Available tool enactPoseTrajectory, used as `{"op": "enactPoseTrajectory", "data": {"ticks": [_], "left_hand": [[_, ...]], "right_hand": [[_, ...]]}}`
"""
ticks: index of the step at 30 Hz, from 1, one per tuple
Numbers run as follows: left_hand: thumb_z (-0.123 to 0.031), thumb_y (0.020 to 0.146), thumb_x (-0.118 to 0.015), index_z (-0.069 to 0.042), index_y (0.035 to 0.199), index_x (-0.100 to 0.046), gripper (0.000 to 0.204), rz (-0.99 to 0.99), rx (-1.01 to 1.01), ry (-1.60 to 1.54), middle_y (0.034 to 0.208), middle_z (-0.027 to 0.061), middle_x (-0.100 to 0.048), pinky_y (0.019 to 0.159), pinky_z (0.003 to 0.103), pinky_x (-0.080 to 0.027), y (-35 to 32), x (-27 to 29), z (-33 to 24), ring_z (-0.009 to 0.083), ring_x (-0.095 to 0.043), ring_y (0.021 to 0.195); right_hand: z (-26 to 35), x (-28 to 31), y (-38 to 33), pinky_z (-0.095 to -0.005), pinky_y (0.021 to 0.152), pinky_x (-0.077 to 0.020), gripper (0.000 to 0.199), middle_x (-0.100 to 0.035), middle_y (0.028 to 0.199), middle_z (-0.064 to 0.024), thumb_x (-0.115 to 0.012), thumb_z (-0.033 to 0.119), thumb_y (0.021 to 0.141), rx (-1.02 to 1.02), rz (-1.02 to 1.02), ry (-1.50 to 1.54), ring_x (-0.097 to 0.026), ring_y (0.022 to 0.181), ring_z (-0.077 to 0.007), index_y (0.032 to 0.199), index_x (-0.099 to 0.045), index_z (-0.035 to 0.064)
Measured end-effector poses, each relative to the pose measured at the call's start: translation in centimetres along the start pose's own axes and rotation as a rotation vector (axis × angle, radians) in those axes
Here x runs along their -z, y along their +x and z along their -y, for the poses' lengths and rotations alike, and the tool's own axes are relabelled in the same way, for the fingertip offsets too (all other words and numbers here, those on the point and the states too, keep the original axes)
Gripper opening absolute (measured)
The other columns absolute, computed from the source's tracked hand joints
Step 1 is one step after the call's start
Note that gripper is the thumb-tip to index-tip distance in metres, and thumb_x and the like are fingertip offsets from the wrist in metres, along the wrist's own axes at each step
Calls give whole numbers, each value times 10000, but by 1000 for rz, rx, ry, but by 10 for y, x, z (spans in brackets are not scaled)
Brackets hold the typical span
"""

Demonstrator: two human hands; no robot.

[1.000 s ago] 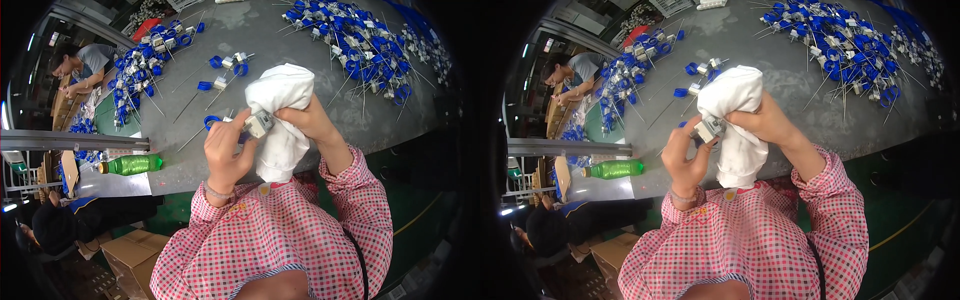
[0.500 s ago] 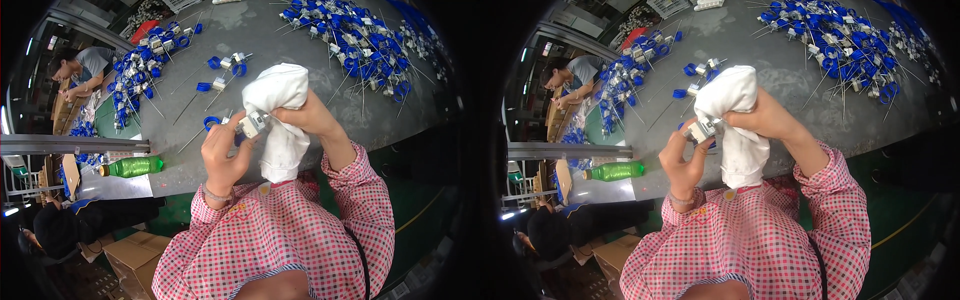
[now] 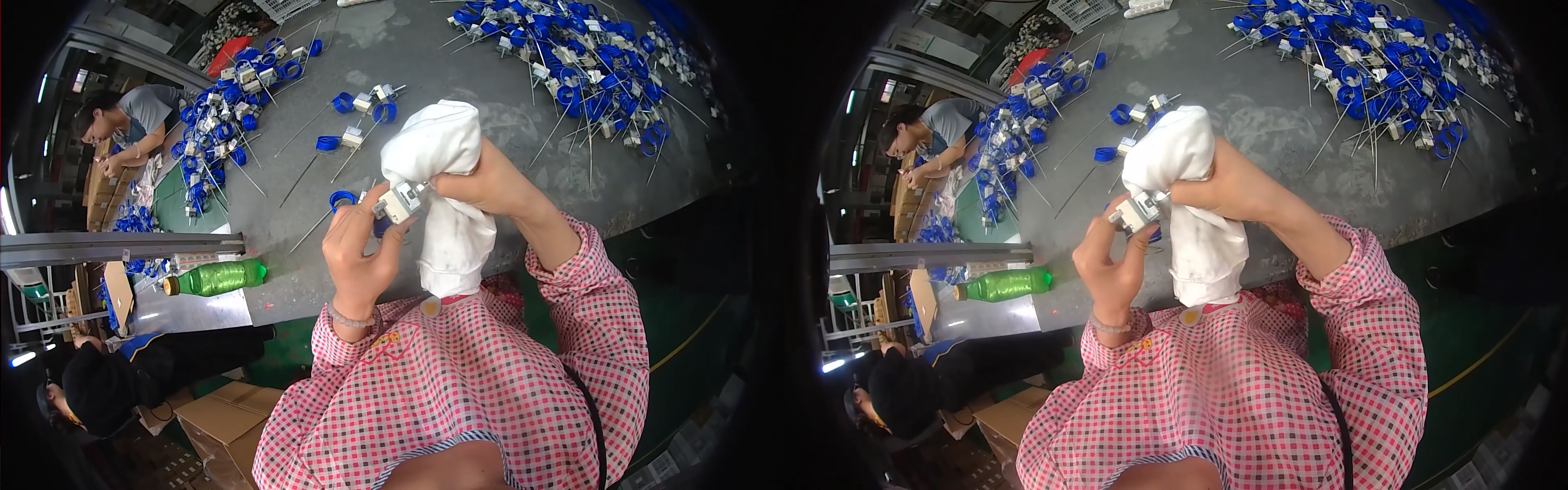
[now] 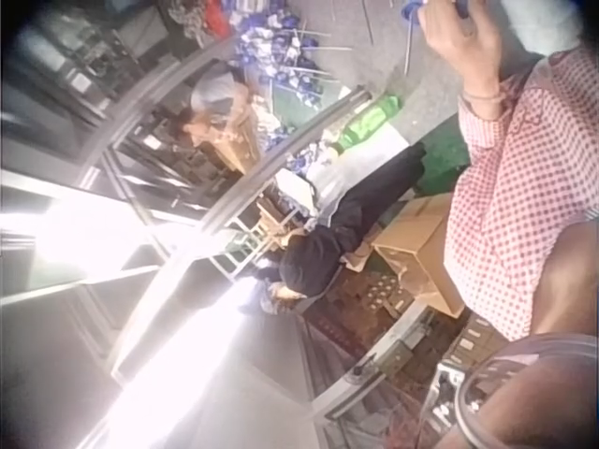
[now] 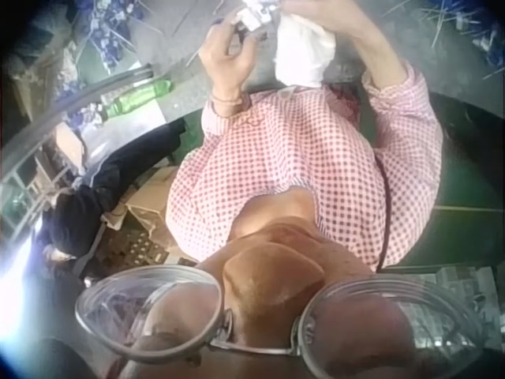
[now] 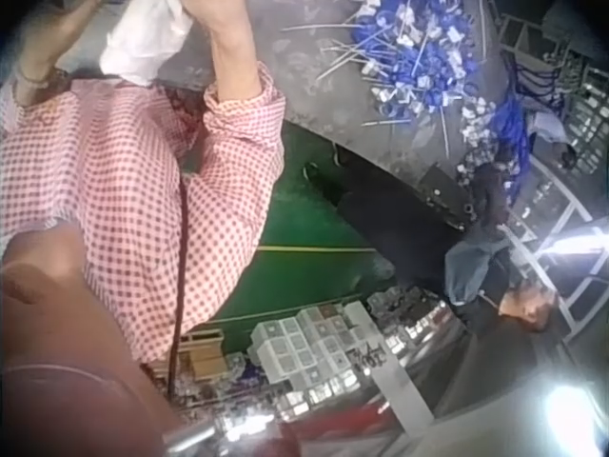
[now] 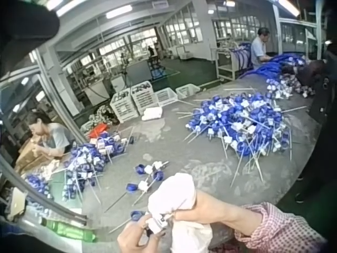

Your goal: Cleaning small mechanical components using a cloth and liquid at a workstation.

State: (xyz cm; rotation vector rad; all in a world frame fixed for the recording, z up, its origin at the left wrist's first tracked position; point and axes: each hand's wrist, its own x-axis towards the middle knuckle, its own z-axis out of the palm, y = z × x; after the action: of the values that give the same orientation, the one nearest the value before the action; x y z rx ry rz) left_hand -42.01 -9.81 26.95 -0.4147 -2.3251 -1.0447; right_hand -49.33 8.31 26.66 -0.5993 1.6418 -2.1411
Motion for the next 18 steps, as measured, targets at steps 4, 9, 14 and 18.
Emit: {"op": "enactPoseTrajectory", "data": {"ticks": [4,9,14,18], "left_hand": [[0,594,-710,23,983,-627,399,-22,15,-17,682,84,-595,540,267,-397,1,0,-2,180,-511,568],[-2,598,-711,19,989,-625,401,-8,4,7,688,86,-600,549,269,-402,0,-1,-1,179,-516,574],[-17,619,-718,16,990,-626,383,-1,30,12,693,86,-606,547,270,-404,-1,0,2,181,-520,575],[-20,619,-719,15,988,-628,381,-15,22,-9,675,81,-594,545,271,-402,0,1,0,182,-514,571]], "right_hand": [[8,-6,0,-273,833,-428,469,-572,1033,-41,-602,49,680,-66,6,-51,-524,953,-109,1133,-497,-9],[5,-3,1,-272,835,-428,475,-572,1040,-42,-614,50,676,-49,3,-31,-523,958,-112,1134,-500,-6],[4,-2,3,-273,837,-428,491,-569,1051,-43,-621,50,674,-35,35,-29,-522,966,-113,1145,-494,-3],[8,-6,2,-272,842,-427,505,-566,1054,-40,-602,39,670,-82,1,-39,-522,962,-109,1158,-482,-4]]}}
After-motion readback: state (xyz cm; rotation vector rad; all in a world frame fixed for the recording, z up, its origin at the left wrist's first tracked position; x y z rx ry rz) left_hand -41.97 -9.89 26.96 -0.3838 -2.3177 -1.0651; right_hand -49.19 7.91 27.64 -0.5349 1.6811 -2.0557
